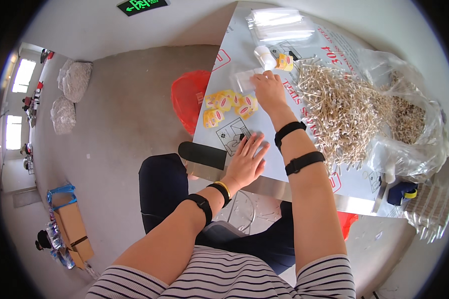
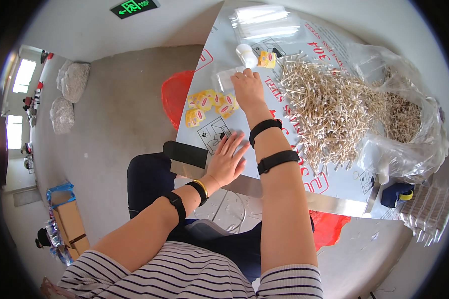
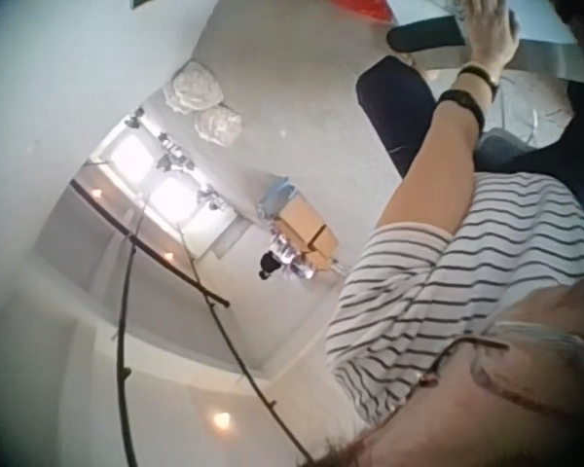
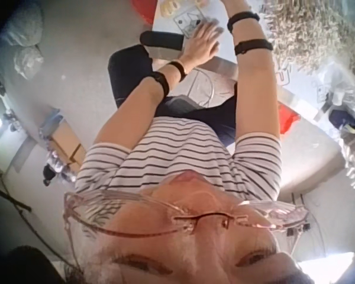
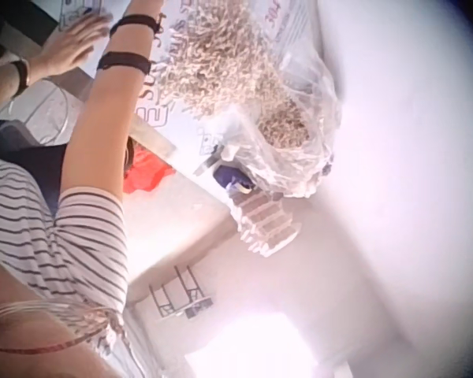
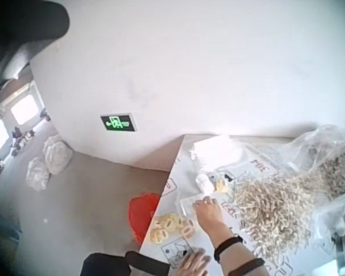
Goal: The recorder is counting and placing small batches of cotton swabs into plastic bags at a manufacturing station.
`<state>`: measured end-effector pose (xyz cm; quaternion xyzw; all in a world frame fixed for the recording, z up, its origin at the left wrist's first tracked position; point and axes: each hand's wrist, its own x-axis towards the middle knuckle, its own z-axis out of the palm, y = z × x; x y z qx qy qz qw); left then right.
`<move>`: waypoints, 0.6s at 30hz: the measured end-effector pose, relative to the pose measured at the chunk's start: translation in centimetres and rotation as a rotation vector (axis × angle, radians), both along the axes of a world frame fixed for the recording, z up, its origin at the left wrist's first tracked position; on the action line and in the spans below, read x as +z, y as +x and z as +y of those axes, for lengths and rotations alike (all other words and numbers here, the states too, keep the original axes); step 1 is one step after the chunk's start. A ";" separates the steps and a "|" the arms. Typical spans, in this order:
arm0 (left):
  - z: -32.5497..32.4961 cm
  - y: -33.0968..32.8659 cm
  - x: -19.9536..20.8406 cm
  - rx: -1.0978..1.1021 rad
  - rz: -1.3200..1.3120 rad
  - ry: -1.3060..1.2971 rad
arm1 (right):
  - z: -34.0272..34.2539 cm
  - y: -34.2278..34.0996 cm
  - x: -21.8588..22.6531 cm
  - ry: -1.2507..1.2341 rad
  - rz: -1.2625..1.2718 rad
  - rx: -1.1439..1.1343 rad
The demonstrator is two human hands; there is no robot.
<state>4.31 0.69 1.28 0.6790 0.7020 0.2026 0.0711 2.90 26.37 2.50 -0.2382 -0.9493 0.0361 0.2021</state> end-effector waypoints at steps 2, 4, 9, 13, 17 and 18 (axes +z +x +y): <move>-0.1 -0.3 0.1 0.008 -0.004 0.001 | 0.1 -0.3 0.2 0.043 -0.078 0.031; -0.1 -0.3 0.1 0.007 -0.015 0.005 | 0.3 -0.2 0.7 0.090 -0.163 0.054; 0.1 0.1 -0.1 0.002 -0.032 0.024 | 0.1 -0.1 4.6 -0.178 0.348 -0.197; -0.3 -0.2 -0.1 -0.011 -0.096 0.024 | -2.3 1.8 9.4 -0.520 0.450 -0.259; -0.6 -2.6 -0.2 0.126 -0.914 0.102 | -9.0 4.1 13.1 -0.306 0.432 -0.174; -0.8 -2.3 1.7 0.195 -1.288 0.138 | -11.1 5.3 13.2 -0.271 0.409 -0.162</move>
